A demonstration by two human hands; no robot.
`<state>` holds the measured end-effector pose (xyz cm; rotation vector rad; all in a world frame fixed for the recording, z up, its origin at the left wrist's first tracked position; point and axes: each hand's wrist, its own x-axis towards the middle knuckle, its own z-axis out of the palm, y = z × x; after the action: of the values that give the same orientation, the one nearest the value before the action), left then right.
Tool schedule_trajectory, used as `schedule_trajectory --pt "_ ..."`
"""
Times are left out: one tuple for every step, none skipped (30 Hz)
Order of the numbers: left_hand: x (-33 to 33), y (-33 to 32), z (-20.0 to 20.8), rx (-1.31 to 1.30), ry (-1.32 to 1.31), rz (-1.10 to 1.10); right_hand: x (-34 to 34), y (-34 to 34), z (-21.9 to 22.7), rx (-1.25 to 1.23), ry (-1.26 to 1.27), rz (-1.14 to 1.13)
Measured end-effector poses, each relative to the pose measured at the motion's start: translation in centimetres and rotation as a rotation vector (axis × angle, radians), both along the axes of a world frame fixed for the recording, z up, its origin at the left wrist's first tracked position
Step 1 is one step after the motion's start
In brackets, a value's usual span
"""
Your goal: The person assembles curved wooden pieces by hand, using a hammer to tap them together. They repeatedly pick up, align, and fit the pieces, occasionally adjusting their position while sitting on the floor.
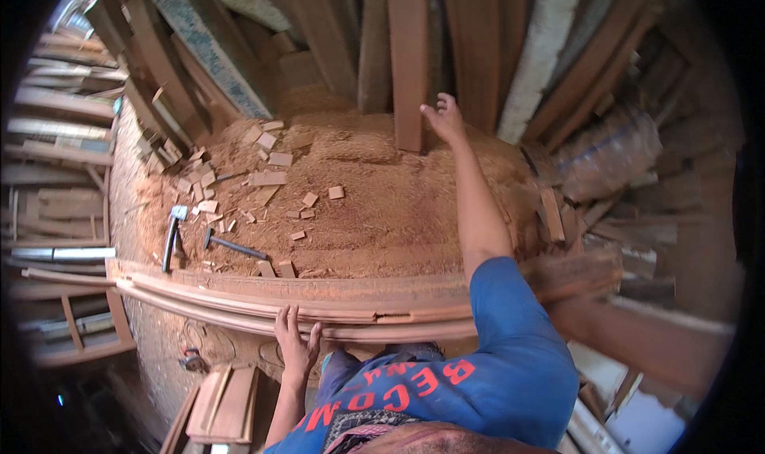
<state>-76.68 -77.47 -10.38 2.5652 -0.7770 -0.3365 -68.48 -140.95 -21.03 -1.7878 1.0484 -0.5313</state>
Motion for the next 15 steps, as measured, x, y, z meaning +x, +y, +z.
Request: schedule_trajectory --pt "-0.8 0.5 0.4 0.044 0.003 0.040 2.5 -2.7 -2.4 0.002 -0.002 -0.024" --pt "-1.4 1.1 0.6 0.087 0.004 0.082 4.5 -4.9 -4.3 0.004 -0.008 -0.047" --pt "-3.9 2.1 0.5 0.137 0.010 0.193 7.5 -5.0 -4.0 -0.036 0.092 0.056" --pt "-5.8 2.9 0.6 0.181 0.020 0.289 9.4 -5.5 -4.1 -0.056 0.093 0.082" --pt "-6.6 3.6 1.1 0.240 0.028 0.340 10.7 -7.6 -5.1 -0.064 0.117 0.064" --pt "-8.0 4.3 1.3 0.252 -0.003 0.419 12.4 -8.6 -5.9 -0.081 0.114 0.019" --pt "-9.2 4.9 1.8 0.280 -0.015 0.481 13.9 -9.5 -6.5 -0.119 0.109 -0.024" --pt "-9.9 5.5 2.1 0.299 -0.029 0.531 14.5 -11.2 -7.0 -0.044 0.051 -0.020" --pt "-10.6 6.3 2.2 0.320 -0.052 0.584 15.5 -12.2 -7.8 -0.069 0.026 -0.048" --pt "-9.9 6.3 2.5 0.312 0.001 0.646 16.0 -14.6 -9.2 -0.115 0.003 -0.094" --pt "-10.6 6.5 2.5 0.313 0.024 0.676 16.2 -15.7 -9.2 -0.098 0.063 -0.082" --pt "-11.0 7.2 2.2 0.312 0.045 0.697 16.4 -16.3 -9.5 -0.085 0.123 -0.079" --pt "-13.1 7.1 2.1 0.325 0.052 0.737 17.2 -13.7 -8.8 -0.151 0.167 -0.048" --pt "-14.7 6.9 2.5 0.309 0.066 0.782 17.0 -11.0 -7.4 -0.223 0.204 -0.026" --pt "-13.7 7.5 2.7 0.310 0.051 0.748 15.5 -11.2 -6.9 -0.189 0.139 -0.034"
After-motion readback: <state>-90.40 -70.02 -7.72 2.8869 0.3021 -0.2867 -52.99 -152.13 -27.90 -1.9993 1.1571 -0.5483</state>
